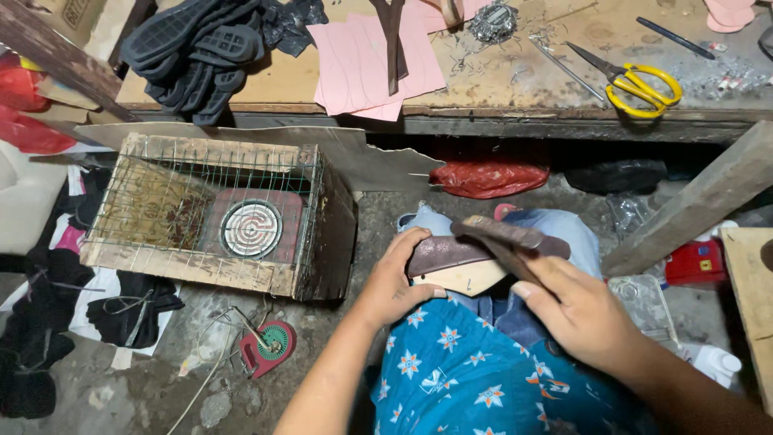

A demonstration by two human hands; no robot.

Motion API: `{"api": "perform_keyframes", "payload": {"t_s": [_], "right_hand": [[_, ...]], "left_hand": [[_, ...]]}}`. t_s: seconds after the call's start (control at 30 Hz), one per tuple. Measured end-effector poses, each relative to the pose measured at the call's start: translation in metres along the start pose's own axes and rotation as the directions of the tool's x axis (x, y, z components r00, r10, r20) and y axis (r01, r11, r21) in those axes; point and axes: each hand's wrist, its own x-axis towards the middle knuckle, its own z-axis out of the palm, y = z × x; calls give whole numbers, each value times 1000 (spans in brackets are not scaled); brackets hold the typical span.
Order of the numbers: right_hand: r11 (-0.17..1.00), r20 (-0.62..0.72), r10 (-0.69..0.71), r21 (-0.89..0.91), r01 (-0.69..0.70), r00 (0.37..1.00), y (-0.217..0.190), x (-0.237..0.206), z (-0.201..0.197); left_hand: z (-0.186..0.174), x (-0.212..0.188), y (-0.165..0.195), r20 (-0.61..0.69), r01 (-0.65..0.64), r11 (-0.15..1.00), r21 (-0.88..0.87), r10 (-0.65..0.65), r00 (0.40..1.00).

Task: The person assembles a slipper by hammering a strap onto a wooden shoe form, then cuts a rubber sole with scissors. The finished slipper is placed on a shelf with other completed units.

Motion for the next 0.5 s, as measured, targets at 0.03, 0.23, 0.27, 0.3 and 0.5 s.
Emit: {"api": "perform_keyframes", "payload": {"t_s": [0.03, 0.23, 0.27, 0.3, 0.5], "right_hand": [[995, 51, 27, -97, -22, 998, -1, -1, 8], [911, 2, 215, -360, -200, 977, 28, -36, 6], [908, -25, 211, -365, -205, 977, 35, -45, -4], [903, -53, 213, -370, -217, 976, 42, -55, -11], [796, -211, 526, -219, -564, 824, 83, -90, -37]], "left_hand": [[-4, -2, 1, 2, -6, 1000, 17, 6, 1000], [-12, 1, 11, 23, 12, 1000, 12, -13, 1000], [-12, 2, 16, 26, 30, 999, 30, -31, 999], [-12, 3, 22, 34, 50, 998, 46, -51, 998], [-1, 46, 57, 262, 66, 853, 518, -232, 937]]}}
